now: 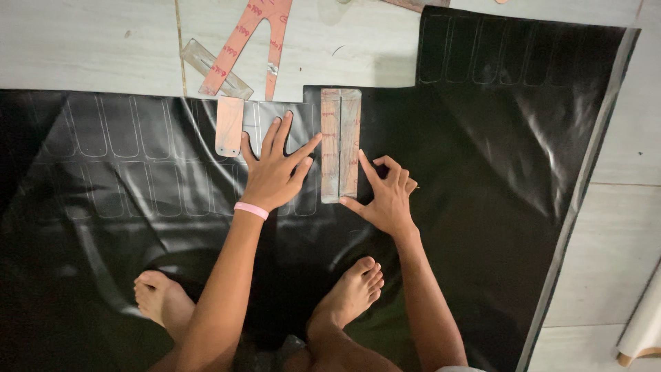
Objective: The person sits on the floor and uses a small rectangular template and a white marking tool to trace outlines onto a large black sheet. They repeatedly reposition the template and draw along its edges to create a series of identical shapes.
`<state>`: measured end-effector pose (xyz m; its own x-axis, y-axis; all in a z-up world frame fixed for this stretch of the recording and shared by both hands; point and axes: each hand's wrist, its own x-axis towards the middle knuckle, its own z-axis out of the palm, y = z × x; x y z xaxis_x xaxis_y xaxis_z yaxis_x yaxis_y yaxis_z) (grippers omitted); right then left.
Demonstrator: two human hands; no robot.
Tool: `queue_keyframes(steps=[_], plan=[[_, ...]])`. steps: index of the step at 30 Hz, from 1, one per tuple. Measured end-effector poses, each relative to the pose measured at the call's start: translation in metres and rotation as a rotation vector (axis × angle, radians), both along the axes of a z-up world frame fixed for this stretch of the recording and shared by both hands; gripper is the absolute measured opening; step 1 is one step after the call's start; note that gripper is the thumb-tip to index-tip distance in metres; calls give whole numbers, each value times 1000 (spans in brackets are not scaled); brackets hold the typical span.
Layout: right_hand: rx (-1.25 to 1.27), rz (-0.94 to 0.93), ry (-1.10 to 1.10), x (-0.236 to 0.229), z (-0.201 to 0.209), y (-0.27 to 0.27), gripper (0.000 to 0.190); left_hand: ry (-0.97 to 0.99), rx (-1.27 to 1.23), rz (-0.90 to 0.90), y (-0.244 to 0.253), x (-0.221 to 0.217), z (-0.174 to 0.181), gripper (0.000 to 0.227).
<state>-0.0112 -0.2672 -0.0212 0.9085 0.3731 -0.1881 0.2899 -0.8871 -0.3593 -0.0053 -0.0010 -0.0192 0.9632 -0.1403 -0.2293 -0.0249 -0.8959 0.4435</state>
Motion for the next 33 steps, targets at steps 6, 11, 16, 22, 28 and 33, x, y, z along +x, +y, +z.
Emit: queue_keyframes(steps=[6,11,16,22,28,33], plan=[[-25,8,11,0,-2,-1,103,12,-59,5,0,-3,-3,53],[-18,3,1,0,-3,-2,102,35,-52,15,-3,4,14,70],[-14,0,-12,-2,-4,-1,100,130,-61,46,-8,10,33,92],[279,-198,7,13,6,-9,67,-145,278,-95,-66,3,27,60],[503,-78,-93,64,36,8,17,6,1241,-261,-184,-20,-20,71],[274,769,333,72,49,42,24,440,528,38,-231,-33,-74,53]])
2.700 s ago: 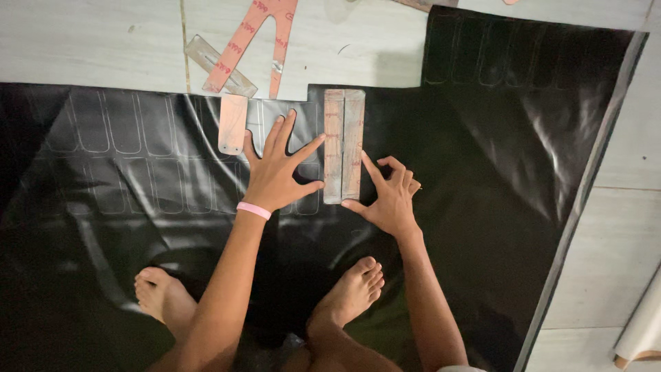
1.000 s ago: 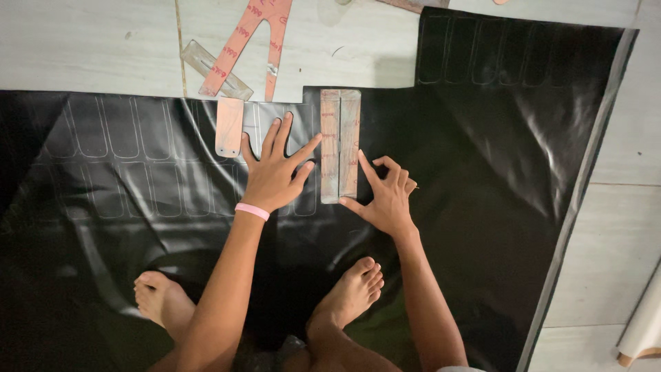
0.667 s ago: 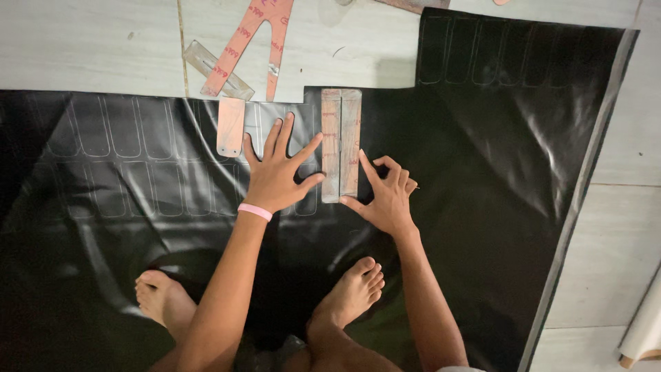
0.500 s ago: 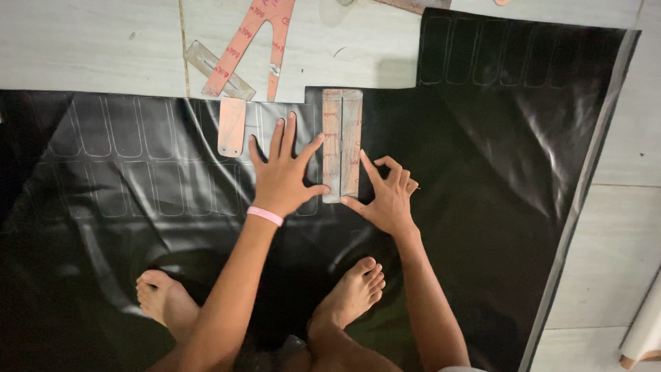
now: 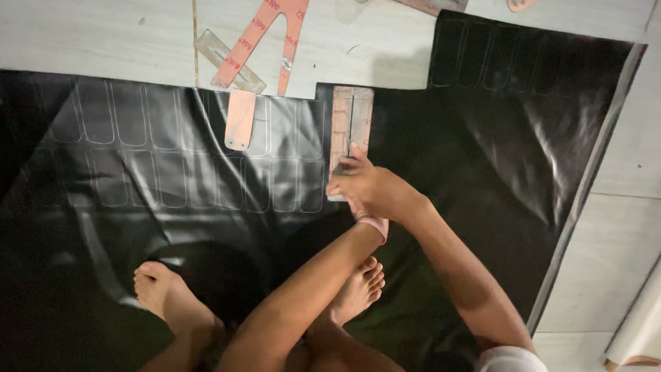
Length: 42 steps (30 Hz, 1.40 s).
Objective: The person sits on the floor and uses a small rectangular template and a white marking tool to trace outlines onto a large black sheet. They repeatedly reposition the template and draw along its edges to create a series of identical shapes.
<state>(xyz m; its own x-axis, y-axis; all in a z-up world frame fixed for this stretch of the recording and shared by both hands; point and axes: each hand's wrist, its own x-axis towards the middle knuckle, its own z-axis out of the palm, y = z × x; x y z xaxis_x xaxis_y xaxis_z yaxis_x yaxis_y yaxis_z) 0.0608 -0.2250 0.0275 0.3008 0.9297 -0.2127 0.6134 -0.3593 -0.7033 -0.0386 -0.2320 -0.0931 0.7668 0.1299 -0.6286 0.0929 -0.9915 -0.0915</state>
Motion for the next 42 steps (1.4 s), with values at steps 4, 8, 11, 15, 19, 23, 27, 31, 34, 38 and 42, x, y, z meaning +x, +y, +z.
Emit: queue_keyframes(steps=[4,8,11,15,19,23,27,31,34,38,42], plan=[[-18,-54,23,-2,0,9,25,-79,92,110,-14,-10,-28,57],[-70,-29,-32,-2,1,8,24,-117,92,139,-15,-10,-25,58],[-36,-8,-118,13,8,7,22,-91,272,-180,6,2,3,68],[-67,-249,-255,61,13,10,14,-78,536,-683,43,22,54,83],[91,-432,-479,94,4,22,24,-48,266,-578,72,43,74,71],[242,-642,-367,79,4,2,26,-631,-277,-161,112,48,68,44],[196,-817,-437,60,-5,-25,16,-662,-353,-273,160,42,76,50],[279,-761,-464,37,-22,-27,27,-429,-446,-283,180,51,97,93],[146,-649,-559,-7,-14,-33,37,-449,-548,-252,186,58,106,104],[3,-591,-269,-84,16,-52,37,-423,-559,-189,185,62,106,105],[227,-569,-28,-95,13,-51,37,-421,-553,-190,185,58,102,105]])
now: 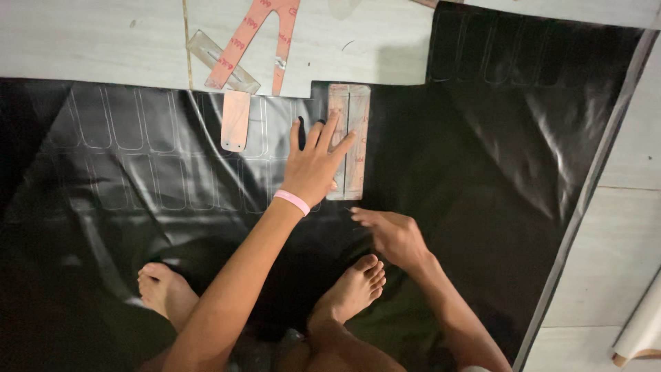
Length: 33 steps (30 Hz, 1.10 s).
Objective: The person sits on the floor and uses a small rectangular template and a white marking tool to trace outlines onto a large black sheet. They repeatedly reposition the template and draw along its edges to create a series of identical shapes.
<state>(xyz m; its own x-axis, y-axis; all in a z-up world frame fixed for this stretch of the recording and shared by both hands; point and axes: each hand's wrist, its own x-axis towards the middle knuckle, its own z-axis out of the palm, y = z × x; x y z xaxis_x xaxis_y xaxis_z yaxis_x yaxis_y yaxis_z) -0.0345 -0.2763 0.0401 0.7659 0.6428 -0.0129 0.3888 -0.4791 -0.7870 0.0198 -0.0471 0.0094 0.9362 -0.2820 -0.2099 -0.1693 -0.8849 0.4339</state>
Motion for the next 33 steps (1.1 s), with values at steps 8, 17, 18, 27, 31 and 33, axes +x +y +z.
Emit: queue_keyframes(steps=[8,17,18,27,31,33], plan=[[-80,-28,-101,3,4,21,38,7,-24,13,3,0,3,107],[-70,19,-24,1,3,14,39,15,-19,21,2,-1,-2,107],[-88,27,-65,1,0,17,38,11,-19,23,2,-1,-2,107],[-225,-290,-72,18,17,-8,27,42,-41,59,3,4,3,116],[-69,-337,-74,55,-2,11,30,85,-31,68,5,6,10,126],[-76,-371,-177,83,-24,31,25,103,-36,83,4,6,13,128]])
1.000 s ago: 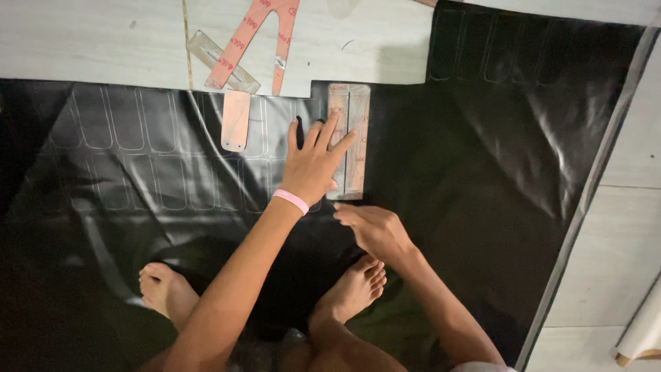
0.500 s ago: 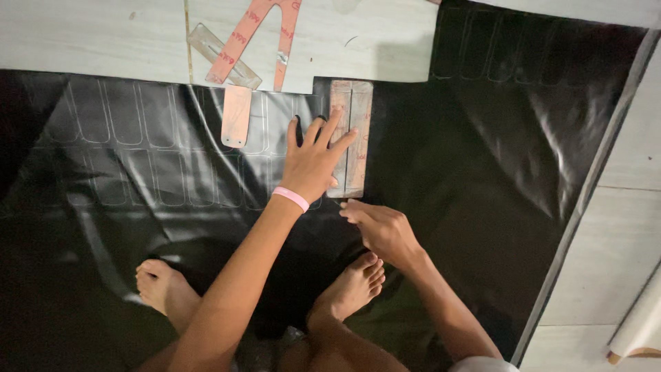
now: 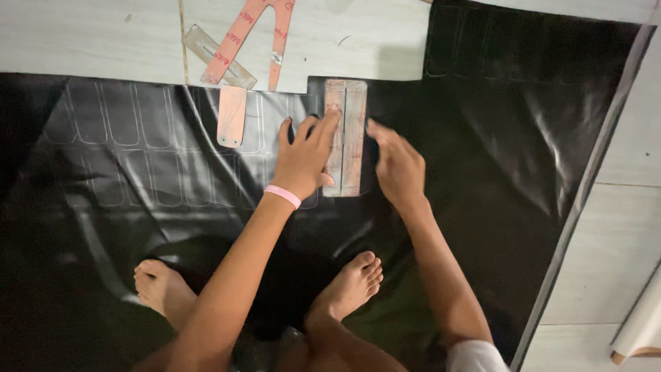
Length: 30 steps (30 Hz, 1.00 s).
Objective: The person sits on the floor and uses a small rectangular template and a white marking tool to trace outlines onto a large black sheet. They repeatedly reposition the template and draw along its edges to create a series of identical shapes.
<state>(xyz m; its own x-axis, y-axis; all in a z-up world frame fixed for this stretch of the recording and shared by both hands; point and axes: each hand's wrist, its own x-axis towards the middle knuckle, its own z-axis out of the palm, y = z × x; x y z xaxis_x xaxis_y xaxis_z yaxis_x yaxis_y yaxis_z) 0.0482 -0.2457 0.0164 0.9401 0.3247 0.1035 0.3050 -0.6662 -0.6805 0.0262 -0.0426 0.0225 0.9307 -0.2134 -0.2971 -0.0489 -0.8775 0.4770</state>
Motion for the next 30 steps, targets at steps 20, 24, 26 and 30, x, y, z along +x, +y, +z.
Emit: queue_keyframes(steps=[20,24,26,30], plan=[[179,-61,2,-58,16,-88,10,-149,288,-24,68,22,-11,71],[-5,-298,98,-89,-6,-128,13,-190,-19,359,76,8,-30,45],[-110,-344,101,-98,-16,-138,15,-271,-303,517,47,7,-35,35],[-115,-268,191,-98,-25,-134,14,-315,-642,524,-53,7,-36,24]])
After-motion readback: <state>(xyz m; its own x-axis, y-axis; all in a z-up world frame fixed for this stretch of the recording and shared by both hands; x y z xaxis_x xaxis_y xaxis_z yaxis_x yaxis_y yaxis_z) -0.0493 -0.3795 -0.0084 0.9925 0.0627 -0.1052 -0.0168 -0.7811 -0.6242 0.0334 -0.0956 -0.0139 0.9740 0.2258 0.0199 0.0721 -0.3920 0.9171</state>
